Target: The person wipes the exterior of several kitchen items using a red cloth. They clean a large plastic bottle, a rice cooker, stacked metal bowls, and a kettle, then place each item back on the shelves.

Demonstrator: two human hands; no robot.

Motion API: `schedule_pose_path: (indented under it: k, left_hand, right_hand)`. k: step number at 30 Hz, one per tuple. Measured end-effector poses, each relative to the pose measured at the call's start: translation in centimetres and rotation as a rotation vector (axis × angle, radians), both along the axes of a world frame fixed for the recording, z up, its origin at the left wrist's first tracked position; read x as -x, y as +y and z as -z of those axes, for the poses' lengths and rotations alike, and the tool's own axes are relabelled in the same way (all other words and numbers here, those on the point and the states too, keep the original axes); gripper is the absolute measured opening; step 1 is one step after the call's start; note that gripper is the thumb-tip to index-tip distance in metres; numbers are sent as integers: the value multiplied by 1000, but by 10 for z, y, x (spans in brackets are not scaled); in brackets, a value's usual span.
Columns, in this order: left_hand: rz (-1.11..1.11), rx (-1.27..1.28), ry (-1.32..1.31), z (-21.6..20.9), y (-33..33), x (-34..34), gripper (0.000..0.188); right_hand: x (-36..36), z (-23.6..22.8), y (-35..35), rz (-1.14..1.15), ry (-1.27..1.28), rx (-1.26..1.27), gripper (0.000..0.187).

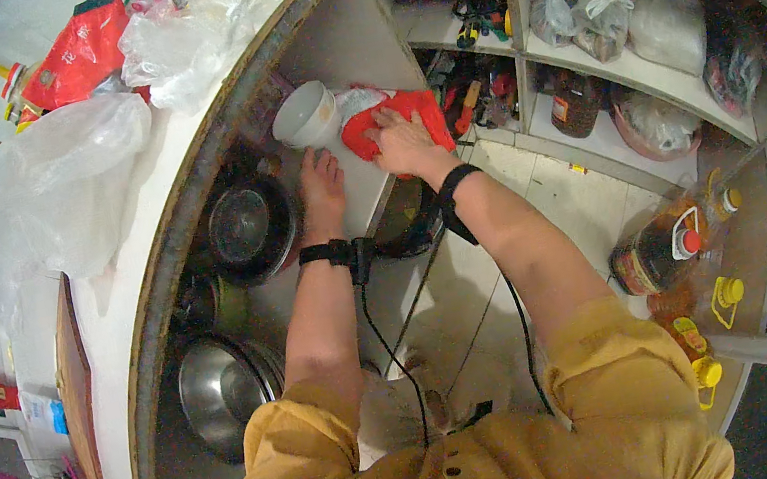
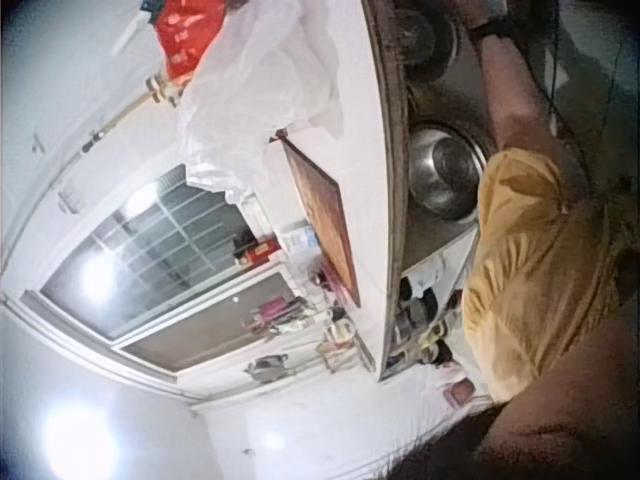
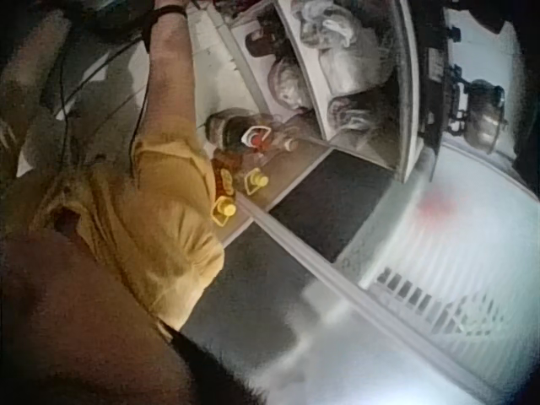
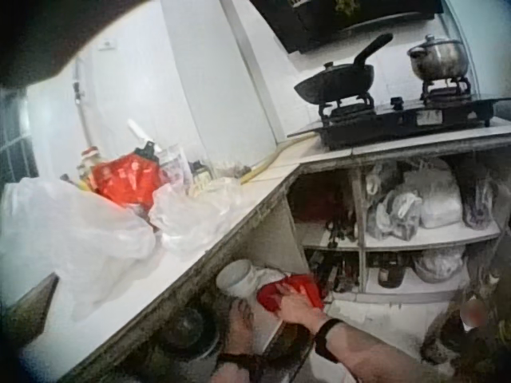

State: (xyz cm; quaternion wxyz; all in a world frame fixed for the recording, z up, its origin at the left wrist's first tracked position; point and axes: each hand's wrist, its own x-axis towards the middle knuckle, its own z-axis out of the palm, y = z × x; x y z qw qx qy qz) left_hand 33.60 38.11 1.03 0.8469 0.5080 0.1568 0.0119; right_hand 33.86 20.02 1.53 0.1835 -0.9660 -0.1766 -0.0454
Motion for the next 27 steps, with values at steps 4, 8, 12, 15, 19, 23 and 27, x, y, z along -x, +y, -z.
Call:
schedule_pose_path:
  k: [4,8,12,15,19,23,27]
  left_hand:
    - [-56,15,70,4,-6,46,64]
    - [-129,41,-2,4,-7,93,44]
    - [-221,-35,-17,4,3,134,33]
    - [-173,13,56,2,16,153,34]
    - [-297,157,53,-3,31,170,33]
    - [-412,209,0,-12,63,187,38]
    - [-564,189,24,-14,85,174,42]
  right_hand:
    - [5,-3,13,-7,11,9,55]
    - [54,-1,33,-245,-25,48,48]
    - [95,-1,36,-490,-71,71,47]
    - [87,-9,27,-554,-48,77,46]
    - [68,-16,35,-124,41,90,53]
    - [93,-6,66,-262,-31,195,52]
    - [122,-2,74,-423,-44,130,50]
